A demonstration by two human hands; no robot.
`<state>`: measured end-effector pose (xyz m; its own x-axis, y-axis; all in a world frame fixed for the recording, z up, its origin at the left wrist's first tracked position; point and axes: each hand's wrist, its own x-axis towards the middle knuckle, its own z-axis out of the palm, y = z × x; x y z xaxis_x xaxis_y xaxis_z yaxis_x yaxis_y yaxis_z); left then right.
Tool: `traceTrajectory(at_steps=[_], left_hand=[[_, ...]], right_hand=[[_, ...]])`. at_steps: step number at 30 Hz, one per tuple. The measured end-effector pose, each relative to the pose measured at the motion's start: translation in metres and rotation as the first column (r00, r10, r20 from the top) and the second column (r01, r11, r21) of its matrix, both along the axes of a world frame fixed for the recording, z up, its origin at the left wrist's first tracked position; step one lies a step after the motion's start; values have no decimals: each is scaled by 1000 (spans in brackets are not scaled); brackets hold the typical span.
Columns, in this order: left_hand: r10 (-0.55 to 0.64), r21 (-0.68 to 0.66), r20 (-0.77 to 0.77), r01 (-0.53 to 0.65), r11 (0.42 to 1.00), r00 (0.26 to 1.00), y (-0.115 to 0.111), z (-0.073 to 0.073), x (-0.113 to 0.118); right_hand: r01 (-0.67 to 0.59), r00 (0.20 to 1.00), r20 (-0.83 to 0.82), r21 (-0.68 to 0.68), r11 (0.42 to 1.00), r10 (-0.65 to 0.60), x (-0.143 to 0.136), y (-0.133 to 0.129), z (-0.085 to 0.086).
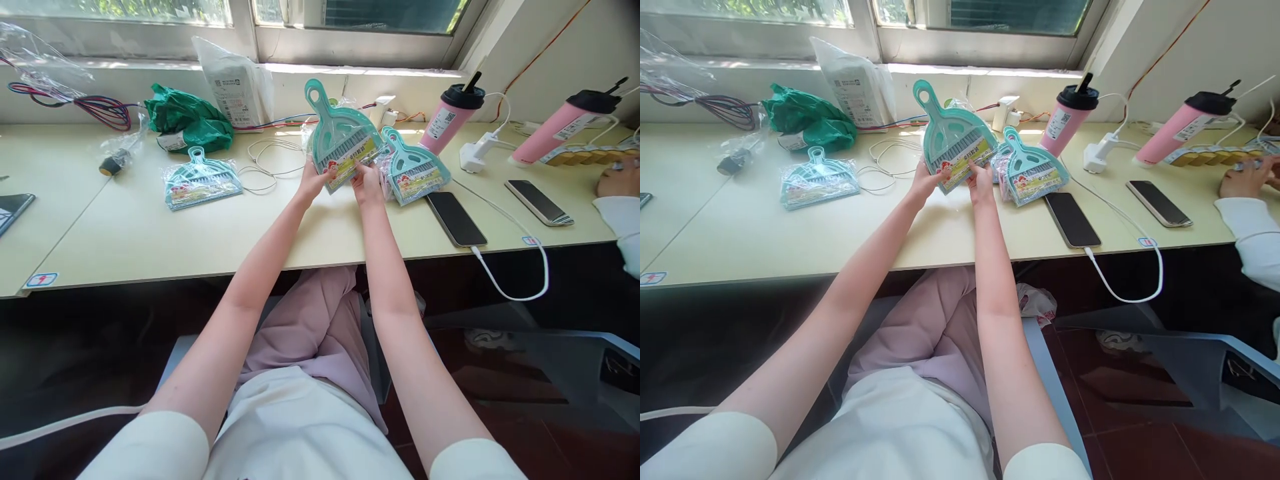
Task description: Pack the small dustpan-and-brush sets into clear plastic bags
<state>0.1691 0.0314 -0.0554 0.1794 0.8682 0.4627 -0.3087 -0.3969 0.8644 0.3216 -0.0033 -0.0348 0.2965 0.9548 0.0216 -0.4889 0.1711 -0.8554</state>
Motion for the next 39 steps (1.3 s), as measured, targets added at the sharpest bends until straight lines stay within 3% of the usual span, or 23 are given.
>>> traceTrajectory(at_steps=[5,12,22,34,39], left_hand=[[32,-20,-20,-33,999,999,-9,6,0],[46,-169,-35,-51,984,998,-28,19,-6],[-78,-430,-58,46,902,995,-40,20,-5],[-26,-408,-108,-20,913,994,-47,30,-11],[2,-391,-108,-45,919,994,-48,33,-11]], right_hand=[[14,1000,-11,9,1000,-13,1,0,0],[50,998,44,72,996,-53,-4,2,0],[156,986,43,101,983,-161,-8,6,-5],[107,994,-31,125,986,-104,-18,-9,9],[138,986,-107,75,988,-130,-21,-10,10]])
